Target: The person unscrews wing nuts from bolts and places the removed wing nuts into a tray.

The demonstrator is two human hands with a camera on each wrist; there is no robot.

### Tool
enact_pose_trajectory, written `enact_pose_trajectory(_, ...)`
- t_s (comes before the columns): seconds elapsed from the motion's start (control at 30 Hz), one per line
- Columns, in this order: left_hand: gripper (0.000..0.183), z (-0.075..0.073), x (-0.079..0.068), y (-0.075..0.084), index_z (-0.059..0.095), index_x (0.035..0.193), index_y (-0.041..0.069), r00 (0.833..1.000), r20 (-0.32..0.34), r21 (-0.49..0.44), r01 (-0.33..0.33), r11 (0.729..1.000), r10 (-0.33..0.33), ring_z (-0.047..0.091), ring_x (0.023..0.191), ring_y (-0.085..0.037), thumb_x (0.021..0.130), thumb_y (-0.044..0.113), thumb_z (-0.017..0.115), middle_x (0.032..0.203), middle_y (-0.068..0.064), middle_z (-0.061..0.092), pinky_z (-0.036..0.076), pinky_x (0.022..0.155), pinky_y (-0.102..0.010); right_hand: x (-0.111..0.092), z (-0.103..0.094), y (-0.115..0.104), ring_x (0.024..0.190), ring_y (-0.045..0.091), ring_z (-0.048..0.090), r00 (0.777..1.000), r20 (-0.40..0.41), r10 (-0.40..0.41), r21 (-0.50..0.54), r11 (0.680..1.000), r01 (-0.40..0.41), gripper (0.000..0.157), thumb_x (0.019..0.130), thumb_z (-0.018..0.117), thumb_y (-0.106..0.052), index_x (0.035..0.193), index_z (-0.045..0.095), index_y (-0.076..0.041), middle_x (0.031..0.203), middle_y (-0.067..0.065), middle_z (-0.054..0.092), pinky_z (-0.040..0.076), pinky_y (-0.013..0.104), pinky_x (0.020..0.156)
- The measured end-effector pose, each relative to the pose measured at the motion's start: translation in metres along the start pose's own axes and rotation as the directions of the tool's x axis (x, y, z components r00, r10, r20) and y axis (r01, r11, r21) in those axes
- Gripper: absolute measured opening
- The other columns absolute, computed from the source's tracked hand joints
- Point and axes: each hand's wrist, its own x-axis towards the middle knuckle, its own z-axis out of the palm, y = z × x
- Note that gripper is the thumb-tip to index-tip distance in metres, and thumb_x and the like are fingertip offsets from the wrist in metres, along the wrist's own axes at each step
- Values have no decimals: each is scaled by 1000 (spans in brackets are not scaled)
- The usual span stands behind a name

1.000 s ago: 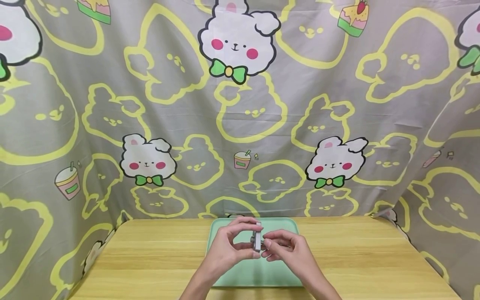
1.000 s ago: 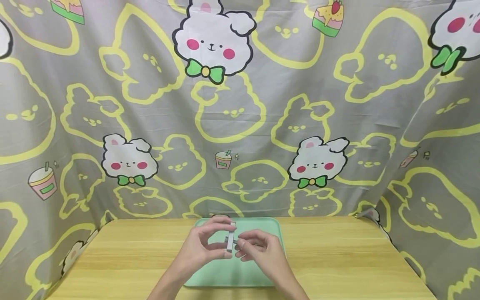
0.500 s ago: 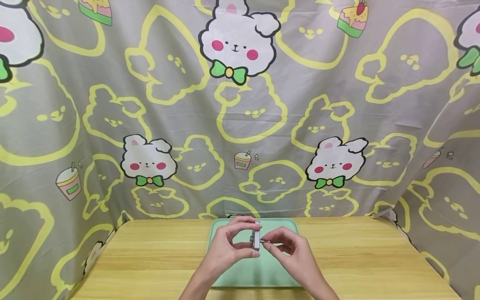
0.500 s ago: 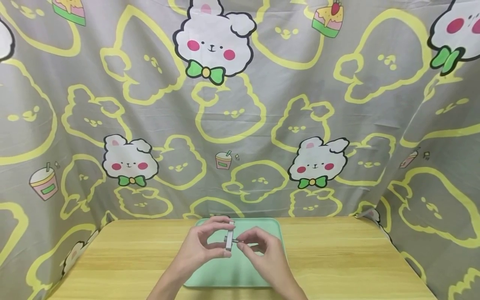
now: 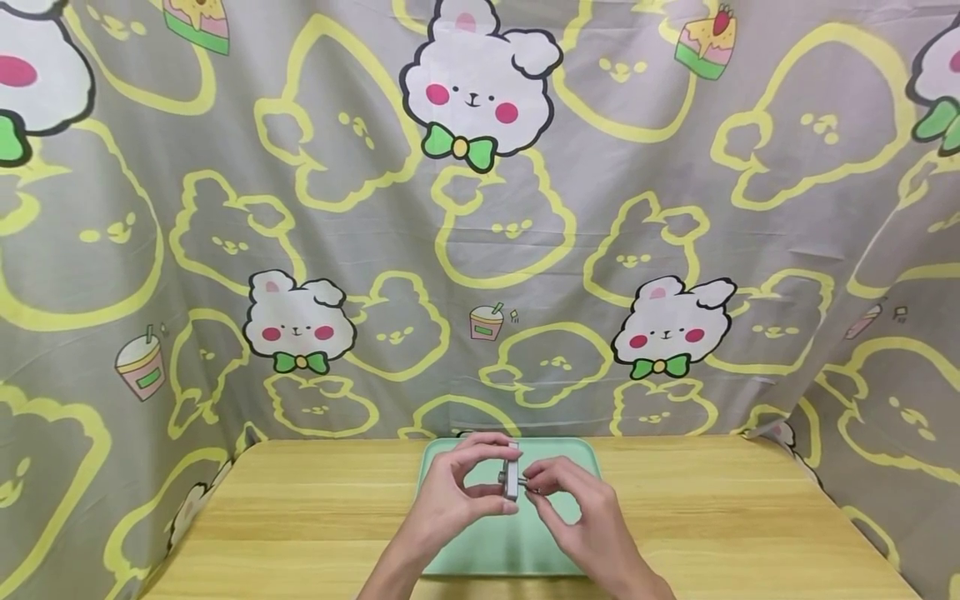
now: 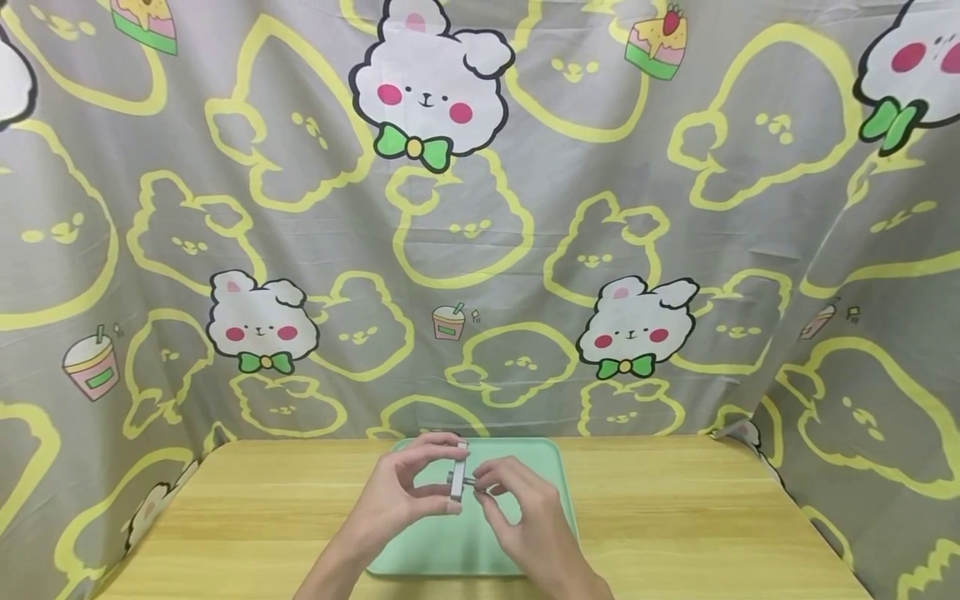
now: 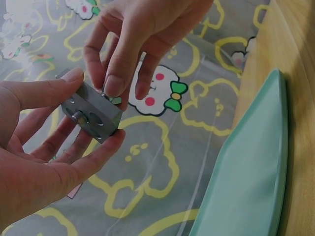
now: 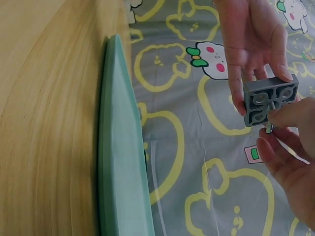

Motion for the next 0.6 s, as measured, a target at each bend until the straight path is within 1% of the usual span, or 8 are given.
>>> enact_pose_trajectory(0.07, 49, 0, 0, 0, 72, 123, 1, 1000, -1, -4, 3, 1000, -3, 52, 129, -25, 77, -3, 87, 142, -21, 51, 60, 95, -46, 0, 0, -1, 95, 14, 69, 999, 7, 37, 62, 997, -37, 29, 87, 79, 3, 105, 69, -18, 106, 1, 70, 63, 25, 77)
enact_pose_trajectory(0.13, 50, 0, 0, 0, 71, 124, 0, 1000, -1, -6, 2, 1000, -2, 52, 129, -25, 77, -4, 87, 142, -20, 51, 60, 95, -46, 1, -2, -3, 101, 17, 68, 995, 22, 100, 139, 985, -102, 22, 91, 78, -2, 106, 69, -16, 108, 6, 70, 64, 30, 78)
enact_pose_trajectory(0.2, 50, 0, 0, 0, 71, 124, -1, 1000, -2, -6, 6, 1000, -6, 52, 129, -24, 77, -4, 87, 142, -20, 51, 60, 95, -46, 1, -3, -4, 105, 18, 68, 983, 46, 177, 207, 961, -183, 16, 94, 75, -7, 108, 69, -12, 111, 10, 70, 64, 33, 81)
enact_pose_trajectory(0.27, 50, 0, 0, 1, 71, 123, 0, 1000, 1, -9, 8, 1000, -8, 52, 129, -25, 77, -5, 87, 141, -20, 51, 59, 95, -46, 2, -4, -6, 107, 20, 68, 959, 79, 271, 273, 919, -282, 15, 97, 72, -10, 111, 68, -9, 114, 14, 68, 64, 34, 84)
enact_pose_trajectory(0.37, 50, 1, 0, 1, 71, 123, -2, 1000, 10, -9, 8, 1000, -8, 51, 130, -25, 77, -5, 87, 141, -19, 52, 59, 96, -46, 4, -4, -6, 105, 22, 70, 898, 130, 421, 352, 827, -439, 20, 101, 67, -15, 116, 67, -1, 116, 19, 66, 64, 35, 85)
enact_pose_trajectory(0.47, 49, 2, 0, 0, 71, 123, -3, 1000, 20, -6, 4, 1000, -4, 51, 130, -26, 77, -6, 87, 139, -17, 53, 58, 96, -46, 6, -6, -6, 99, 27, 73, 816, 188, 547, 426, 703, -570, 31, 105, 62, -20, 119, 65, 7, 115, 23, 66, 64, 38, 83)
enact_pose_trajectory(0.53, 48, 3, 0, 0, 71, 123, -2, 1000, 23, 0, -1, 1000, 1, 51, 130, -26, 77, -8, 85, 139, -16, 53, 59, 96, -45, 7, -7, -6, 97, 29, 74, 769, 225, 599, 447, 637, -627, 38, 106, 60, -24, 121, 63, 11, 114, 23, 68, 65, 39, 82)
enact_pose_trajectory(0.6, 48, 3, 0, -1, 72, 122, -1, 1000, 25, 5, -8, 1000, 8, 51, 129, -26, 77, -10, 84, 138, -16, 54, 59, 96, -45, 8, -8, -6, 95, 31, 75, 730, 269, 629, 462, 581, -670, 43, 106, 60, -27, 123, 62, 12, 110, 22, 71, 65, 40, 81)
